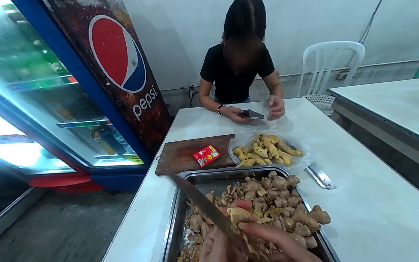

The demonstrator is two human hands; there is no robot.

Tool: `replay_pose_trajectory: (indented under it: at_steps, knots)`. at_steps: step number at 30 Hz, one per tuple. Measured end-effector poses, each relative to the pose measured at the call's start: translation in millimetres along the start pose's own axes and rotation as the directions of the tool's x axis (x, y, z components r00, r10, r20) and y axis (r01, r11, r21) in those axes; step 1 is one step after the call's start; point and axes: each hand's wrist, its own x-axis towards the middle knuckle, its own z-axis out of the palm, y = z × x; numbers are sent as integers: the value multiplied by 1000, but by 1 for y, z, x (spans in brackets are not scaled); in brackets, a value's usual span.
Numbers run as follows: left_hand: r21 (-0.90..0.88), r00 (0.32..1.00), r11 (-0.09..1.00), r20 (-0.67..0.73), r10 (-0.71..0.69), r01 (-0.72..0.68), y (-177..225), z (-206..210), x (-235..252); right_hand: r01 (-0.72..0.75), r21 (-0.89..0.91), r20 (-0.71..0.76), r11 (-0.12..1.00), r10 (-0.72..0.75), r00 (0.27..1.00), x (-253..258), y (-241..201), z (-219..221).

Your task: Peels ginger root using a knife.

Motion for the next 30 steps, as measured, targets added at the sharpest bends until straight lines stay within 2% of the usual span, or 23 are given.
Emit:
replay_pose_trajectory:
  at_steps: [3,6,9,11,16,20,26,30]
  knots:
    - [14,998,999,-34,-46,46,4,1,2,32,-59,48,998,-29,998,-1,-1,-3]
    - [28,999,998,5,-54,54,4,-3,6,39,-112,64,993,-32,997,-1,0,-6]
    - [78,999,996,41,28,-31,2,-6,2,43,-170,42,985,-36,998,-1,3,-5]
    - [49,997,995,6,82,-83,-4,-5,0,32,-200,-19,979,-37,999,-1,7,0]
    - [0,989,990,-40,140,-140,-9,-3,-2,32,-156,-83,987,-46,996,0,9,11]
    - [113,974,972,-79,214,-204,-11,1,-5,28,-158,-109,987,-45,993,0,6,11]
    - [141,967,966,-101,233,-218,-7,4,-4,18,-83,13,996,-17,1000,1,3,-2]
    - [134,959,955,-70,276,-265,-10,-2,-1,28,-145,41,989,-22,999,4,3,-4]
